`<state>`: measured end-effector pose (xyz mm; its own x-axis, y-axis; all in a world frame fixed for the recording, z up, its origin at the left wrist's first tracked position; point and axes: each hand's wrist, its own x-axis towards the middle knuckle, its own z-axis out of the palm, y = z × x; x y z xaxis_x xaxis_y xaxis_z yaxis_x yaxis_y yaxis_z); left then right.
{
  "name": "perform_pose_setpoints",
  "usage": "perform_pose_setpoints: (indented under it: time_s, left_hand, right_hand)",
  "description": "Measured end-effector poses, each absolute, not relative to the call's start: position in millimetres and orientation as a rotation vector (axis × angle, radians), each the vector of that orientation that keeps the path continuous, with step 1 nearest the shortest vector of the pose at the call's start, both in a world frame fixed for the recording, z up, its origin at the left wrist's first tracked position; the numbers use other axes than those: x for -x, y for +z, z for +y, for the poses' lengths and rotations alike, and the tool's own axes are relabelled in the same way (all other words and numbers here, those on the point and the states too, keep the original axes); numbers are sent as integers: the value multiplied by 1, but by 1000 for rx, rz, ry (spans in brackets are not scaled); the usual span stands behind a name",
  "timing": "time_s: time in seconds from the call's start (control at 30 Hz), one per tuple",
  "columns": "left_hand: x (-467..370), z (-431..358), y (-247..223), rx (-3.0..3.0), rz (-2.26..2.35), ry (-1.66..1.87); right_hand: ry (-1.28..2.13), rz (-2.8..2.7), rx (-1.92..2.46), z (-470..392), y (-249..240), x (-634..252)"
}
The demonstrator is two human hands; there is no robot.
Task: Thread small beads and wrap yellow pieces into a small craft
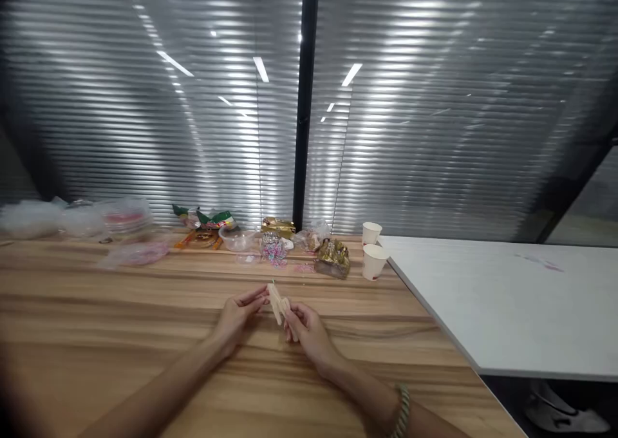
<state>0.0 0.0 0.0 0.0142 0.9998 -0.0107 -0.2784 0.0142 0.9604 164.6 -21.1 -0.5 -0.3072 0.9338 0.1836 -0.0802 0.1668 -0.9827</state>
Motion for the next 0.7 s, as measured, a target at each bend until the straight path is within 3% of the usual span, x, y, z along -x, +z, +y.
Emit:
perform_pose_setpoints:
  time_s: [0.37,0.7]
  left_hand:
    - [-5,-8,8,-1236,1250,1376]
    - [-5,-10,17,-1152,1055,1214]
  right_hand:
    - [1385,-1504,831,-25,4,-168]
    - [1343,-1621,855,-28,1,-171]
